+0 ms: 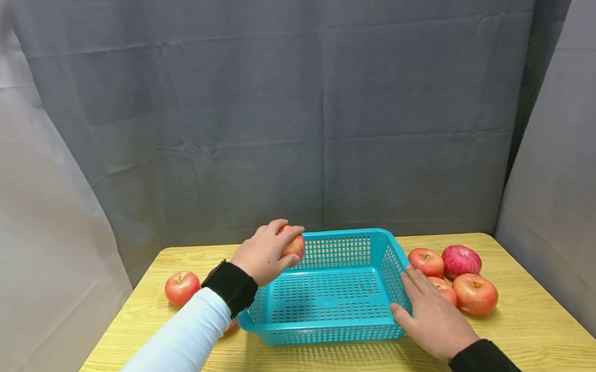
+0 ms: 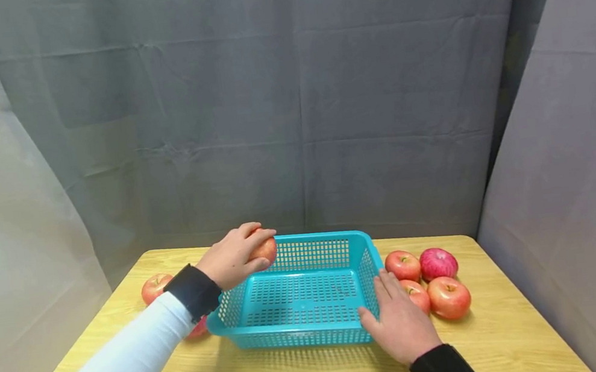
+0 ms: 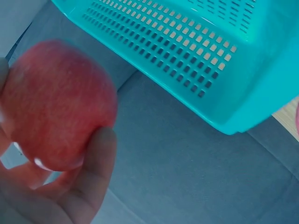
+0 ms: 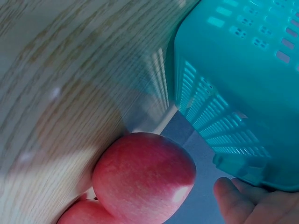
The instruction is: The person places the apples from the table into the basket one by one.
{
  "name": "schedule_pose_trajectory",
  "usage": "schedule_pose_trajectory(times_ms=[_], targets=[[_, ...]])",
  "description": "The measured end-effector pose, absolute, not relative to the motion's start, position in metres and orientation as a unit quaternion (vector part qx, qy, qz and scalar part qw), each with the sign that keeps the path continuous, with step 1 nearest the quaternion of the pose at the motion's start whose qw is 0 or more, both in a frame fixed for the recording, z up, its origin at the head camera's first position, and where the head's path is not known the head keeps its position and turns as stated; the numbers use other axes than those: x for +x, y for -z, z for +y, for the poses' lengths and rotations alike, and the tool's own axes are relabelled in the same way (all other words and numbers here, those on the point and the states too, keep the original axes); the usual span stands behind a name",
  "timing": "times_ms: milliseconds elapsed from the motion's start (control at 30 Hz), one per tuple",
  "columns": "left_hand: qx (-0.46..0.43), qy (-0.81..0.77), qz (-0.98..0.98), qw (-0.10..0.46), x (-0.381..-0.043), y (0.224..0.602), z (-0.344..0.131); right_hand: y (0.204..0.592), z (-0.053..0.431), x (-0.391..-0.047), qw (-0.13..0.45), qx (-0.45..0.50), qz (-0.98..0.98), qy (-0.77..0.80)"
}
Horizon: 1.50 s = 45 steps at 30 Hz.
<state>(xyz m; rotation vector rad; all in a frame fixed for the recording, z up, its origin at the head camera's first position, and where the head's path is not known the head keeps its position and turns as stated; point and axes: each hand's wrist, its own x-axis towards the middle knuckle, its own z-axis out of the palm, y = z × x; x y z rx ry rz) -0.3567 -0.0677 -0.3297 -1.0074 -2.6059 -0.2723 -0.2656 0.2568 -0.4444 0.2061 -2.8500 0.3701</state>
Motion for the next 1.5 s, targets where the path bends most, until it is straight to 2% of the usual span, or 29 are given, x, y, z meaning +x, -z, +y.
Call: schedule_pose_trajectory(times_ms=[433, 1500], targets=[[-0.377, 0.073, -0.907, 0.174, -0.363, 0.331, -0.038, 0.443, 0.258, -0.262, 0.137, 0.077, -0.978, -0.134], [-0.372, 0.049, -0.917, 0.138, -0.381, 0.355, 0.051, 0.443, 0.259, -0.261, 0.153, 0.085, -0.975, -0.139]])
